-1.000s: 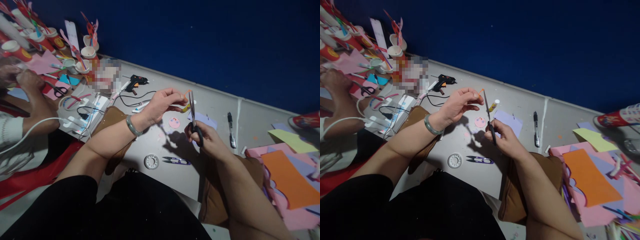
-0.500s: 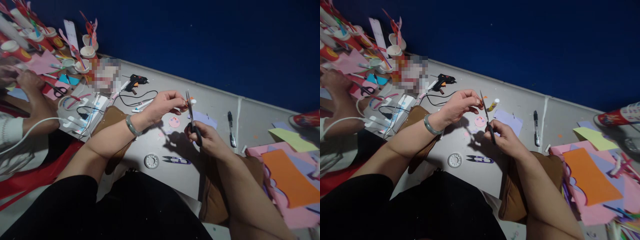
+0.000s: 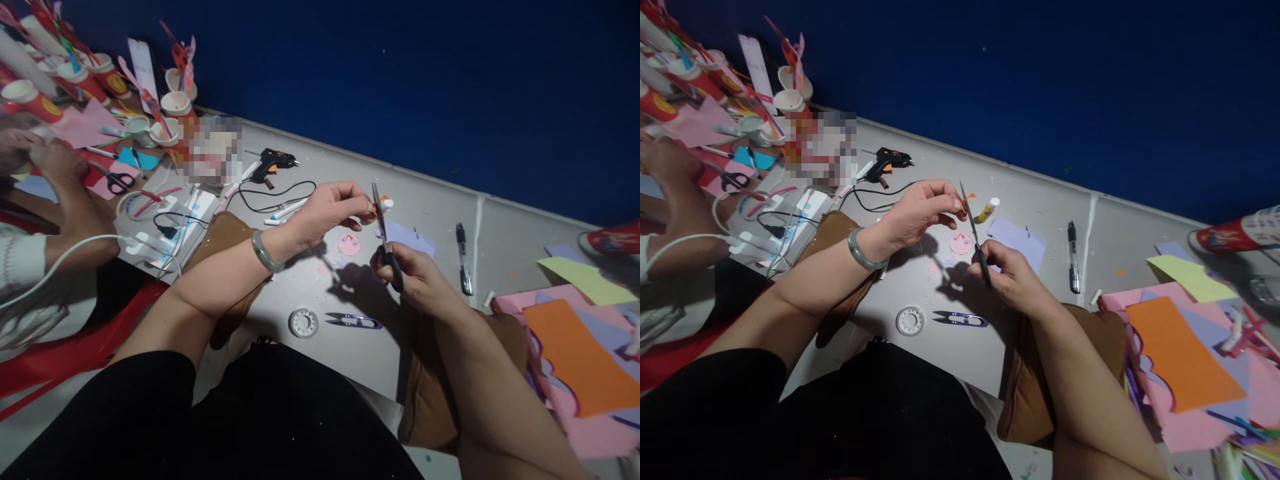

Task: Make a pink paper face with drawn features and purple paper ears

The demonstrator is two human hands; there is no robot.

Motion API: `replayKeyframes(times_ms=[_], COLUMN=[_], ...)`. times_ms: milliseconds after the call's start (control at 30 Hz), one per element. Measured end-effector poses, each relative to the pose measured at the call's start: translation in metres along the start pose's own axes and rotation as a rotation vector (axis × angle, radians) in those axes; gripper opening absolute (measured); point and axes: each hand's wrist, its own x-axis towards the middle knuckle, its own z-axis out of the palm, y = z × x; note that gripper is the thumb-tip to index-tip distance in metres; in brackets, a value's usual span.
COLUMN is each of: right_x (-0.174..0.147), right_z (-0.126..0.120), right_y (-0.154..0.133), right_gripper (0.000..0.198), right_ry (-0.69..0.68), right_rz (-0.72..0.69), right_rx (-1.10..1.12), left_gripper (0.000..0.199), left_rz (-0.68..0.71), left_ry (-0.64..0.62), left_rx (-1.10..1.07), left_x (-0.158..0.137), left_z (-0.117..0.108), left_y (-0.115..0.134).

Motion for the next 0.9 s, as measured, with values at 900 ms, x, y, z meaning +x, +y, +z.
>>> replayKeyframes(times_ms=[900], right_x=[-0.0006], right_z=[-0.0005], right_y=[0.0036], right_gripper=[0.046], right_ry=[0.006], right_rz=[0.004], right_rx=[-0.001], left_gripper=[0.021], left_rz=[-0.014], left_ry=[-0.006], left_rx=[0.003], left_x=[-0.0009], left_z=[0.0001], left_y=[-0.0010])
